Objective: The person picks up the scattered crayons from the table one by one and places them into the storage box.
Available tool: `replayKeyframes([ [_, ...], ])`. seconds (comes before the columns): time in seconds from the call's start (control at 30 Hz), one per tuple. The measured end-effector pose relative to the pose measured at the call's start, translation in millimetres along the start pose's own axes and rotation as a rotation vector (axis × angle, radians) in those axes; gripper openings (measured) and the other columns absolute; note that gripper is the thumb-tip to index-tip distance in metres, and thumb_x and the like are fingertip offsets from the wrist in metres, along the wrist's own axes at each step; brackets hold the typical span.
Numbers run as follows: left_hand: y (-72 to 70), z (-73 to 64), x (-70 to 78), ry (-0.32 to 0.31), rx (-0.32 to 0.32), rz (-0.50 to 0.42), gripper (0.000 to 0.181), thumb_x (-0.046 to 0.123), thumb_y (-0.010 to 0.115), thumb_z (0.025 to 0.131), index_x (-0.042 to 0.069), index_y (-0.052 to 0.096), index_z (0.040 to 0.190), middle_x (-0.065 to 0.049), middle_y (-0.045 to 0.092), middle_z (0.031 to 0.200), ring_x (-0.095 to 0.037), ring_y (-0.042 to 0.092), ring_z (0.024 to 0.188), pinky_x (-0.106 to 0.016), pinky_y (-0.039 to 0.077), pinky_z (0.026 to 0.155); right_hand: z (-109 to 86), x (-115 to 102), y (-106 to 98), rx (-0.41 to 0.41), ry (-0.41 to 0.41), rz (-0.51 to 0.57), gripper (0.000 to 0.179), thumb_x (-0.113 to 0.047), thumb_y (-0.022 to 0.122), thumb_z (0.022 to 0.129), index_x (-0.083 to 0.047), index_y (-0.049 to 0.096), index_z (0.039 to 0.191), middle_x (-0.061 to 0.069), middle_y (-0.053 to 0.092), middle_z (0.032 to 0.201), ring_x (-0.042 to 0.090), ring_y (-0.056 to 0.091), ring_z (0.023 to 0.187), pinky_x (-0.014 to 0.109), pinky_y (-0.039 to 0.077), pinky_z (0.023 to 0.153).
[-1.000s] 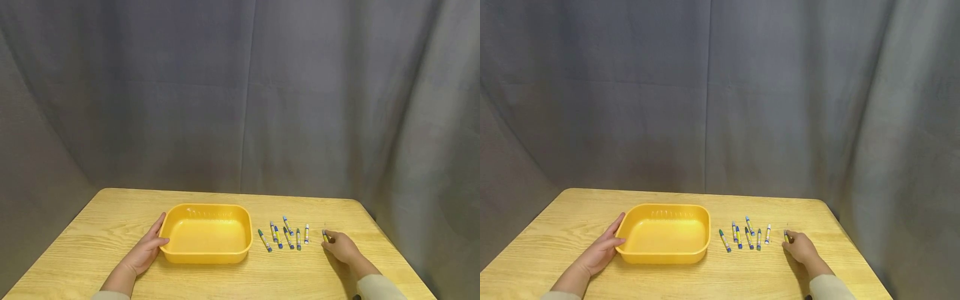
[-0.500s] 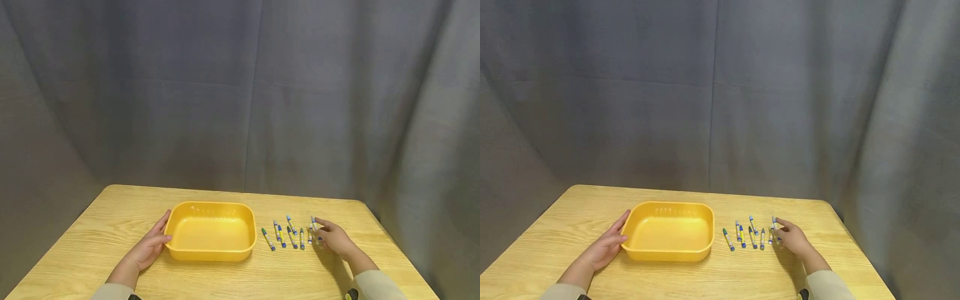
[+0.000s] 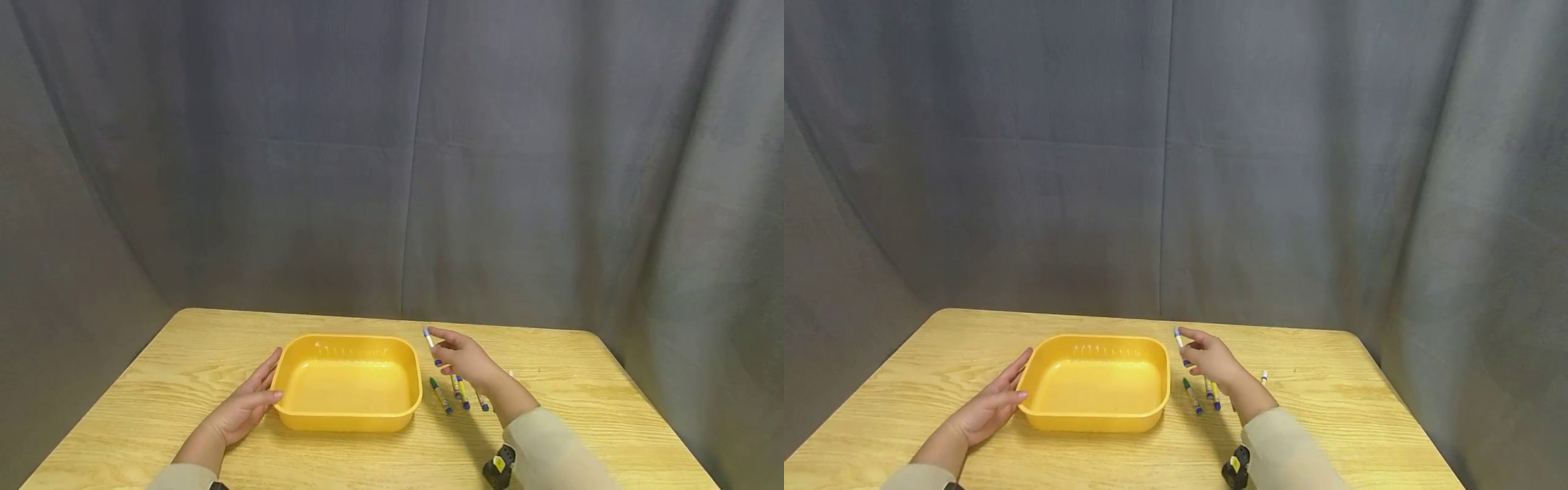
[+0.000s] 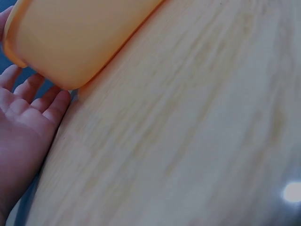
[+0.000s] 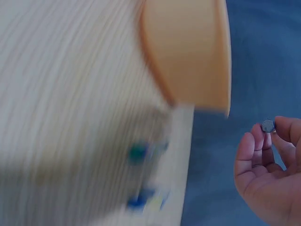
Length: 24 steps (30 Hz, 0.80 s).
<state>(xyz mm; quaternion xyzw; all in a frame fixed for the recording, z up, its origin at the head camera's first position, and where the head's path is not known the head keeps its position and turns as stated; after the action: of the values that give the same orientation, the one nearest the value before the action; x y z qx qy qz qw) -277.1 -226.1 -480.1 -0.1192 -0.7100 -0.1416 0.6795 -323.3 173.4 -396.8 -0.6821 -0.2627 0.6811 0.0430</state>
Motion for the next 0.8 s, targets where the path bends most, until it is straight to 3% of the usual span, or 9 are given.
replayKeyframes([
  [0.27, 1.3, -1.1, -0.9, 0.007, -0.016, -0.027, 0.089, 0.013, 0.053, 0.094, 0.023, -0.008, 0.158, -0.014, -0.008, 0.166, 0.000, 0.032, 0.136, -0.008, 0.038, 0.097, 24.4, -28.3, 63.9, -0.123, -0.050, 0.077, 0.048, -0.014, 0.054, 0.099, -0.010, 0.046, 0.146, 0.015, 0.060, 0.112, 0.017, 0.058, 0.092, 0.028, 0.053, 0.078],
  [0.37, 2.0, -0.5, -1.2, 0.004, -0.013, -0.034, 0.090, 0.012, 0.053, 0.093, 0.022, -0.008, 0.158, -0.014, -0.007, 0.166, -0.015, 0.026, 0.145, -0.008, 0.038, 0.097, 29.8, -30.8, 86.6, -0.166, -0.055, 0.112, 0.048, -0.014, 0.055, 0.098, -0.008, 0.046, 0.146, 0.011, 0.060, 0.105, 0.016, 0.058, 0.089, 0.029, 0.054, 0.077],
  [0.47, 2.4, 0.0, -1.4, 0.008, -0.016, -0.040, 0.090, 0.011, 0.053, 0.093, 0.021, -0.008, 0.158, -0.015, -0.008, 0.166, -0.031, 0.011, 0.150, -0.008, 0.038, 0.096, 33.2, -32.6, 107.7, -0.198, -0.041, 0.144, 0.048, -0.013, 0.055, 0.098, -0.008, 0.048, 0.145, 0.005, 0.058, 0.098, 0.015, 0.058, 0.086, 0.030, 0.053, 0.076],
  [0.53, 2.4, 0.0, -1.2, 0.011, -0.015, -0.040, 0.090, 0.011, 0.053, 0.093, 0.021, -0.008, 0.158, -0.015, -0.008, 0.166, -0.022, 0.019, 0.149, -0.008, 0.037, 0.096, 34.7, -34.6, 120.7, -0.211, -0.024, 0.157, 0.047, -0.012, 0.056, 0.098, -0.007, 0.049, 0.144, 0.004, 0.057, 0.097, 0.015, 0.057, 0.084, 0.029, 0.052, 0.074],
  [0.63, 2.2, -0.1, -0.8, 0.019, -0.019, -0.043, 0.090, 0.011, 0.053, 0.093, 0.021, -0.008, 0.158, -0.015, -0.009, 0.166, 0.004, 0.037, 0.134, -0.007, 0.037, 0.096, 37.2, -37.1, 138.8, -0.221, 0.007, 0.164, 0.045, -0.011, 0.058, 0.097, -0.008, 0.052, 0.141, 0.005, 0.057, 0.098, 0.015, 0.055, 0.080, 0.026, 0.049, 0.068],
  [0.67, 1.9, -0.4, -0.6, 0.024, -0.018, -0.039, 0.090, 0.011, 0.054, 0.092, 0.020, -0.008, 0.158, -0.015, -0.009, 0.165, 0.005, 0.038, 0.133, -0.007, 0.037, 0.097, 38.6, -37.4, 144.9, -0.220, 0.016, 0.157, 0.045, -0.011, 0.059, 0.096, -0.008, 0.054, 0.140, 0.005, 0.059, 0.098, 0.015, 0.055, 0.078, 0.025, 0.048, 0.066],
  [0.73, 1.4, -0.6, -1.1, 0.028, -0.016, -0.037, 0.090, 0.011, 0.054, 0.092, 0.020, -0.007, 0.158, -0.016, -0.008, 0.165, 0.000, 0.036, 0.137, -0.007, 0.037, 0.097, 41.7, -37.1, 156.9, -0.220, 0.033, 0.140, 0.044, -0.010, 0.061, 0.094, -0.009, 0.057, 0.138, 0.006, 0.061, 0.098, 0.015, 0.056, 0.076, 0.023, 0.046, 0.063],
  [0.8, 1.0, -0.8, -2.1, 0.025, -0.009, -0.034, 0.090, 0.012, 0.053, 0.092, 0.020, -0.007, 0.158, -0.017, -0.008, 0.165, -0.017, 0.026, 0.146, -0.008, 0.037, 0.097, 44.7, -37.0, 167.9, -0.226, 0.043, 0.115, 0.043, -0.009, 0.062, 0.093, -0.010, 0.059, 0.136, 0.008, 0.063, 0.097, 0.015, 0.056, 0.074, 0.023, 0.046, 0.061],
])
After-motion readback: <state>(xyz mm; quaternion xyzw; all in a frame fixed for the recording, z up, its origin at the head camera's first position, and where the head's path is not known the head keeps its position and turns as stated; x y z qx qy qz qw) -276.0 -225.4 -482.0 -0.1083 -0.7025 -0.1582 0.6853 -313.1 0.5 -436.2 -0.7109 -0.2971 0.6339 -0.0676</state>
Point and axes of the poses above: each hand's wrist, its own z-axis towards the middle knuckle, its own y-axis out of the palm, x = y × z, the point moved 1 cm from there along z, towards the middle knuckle
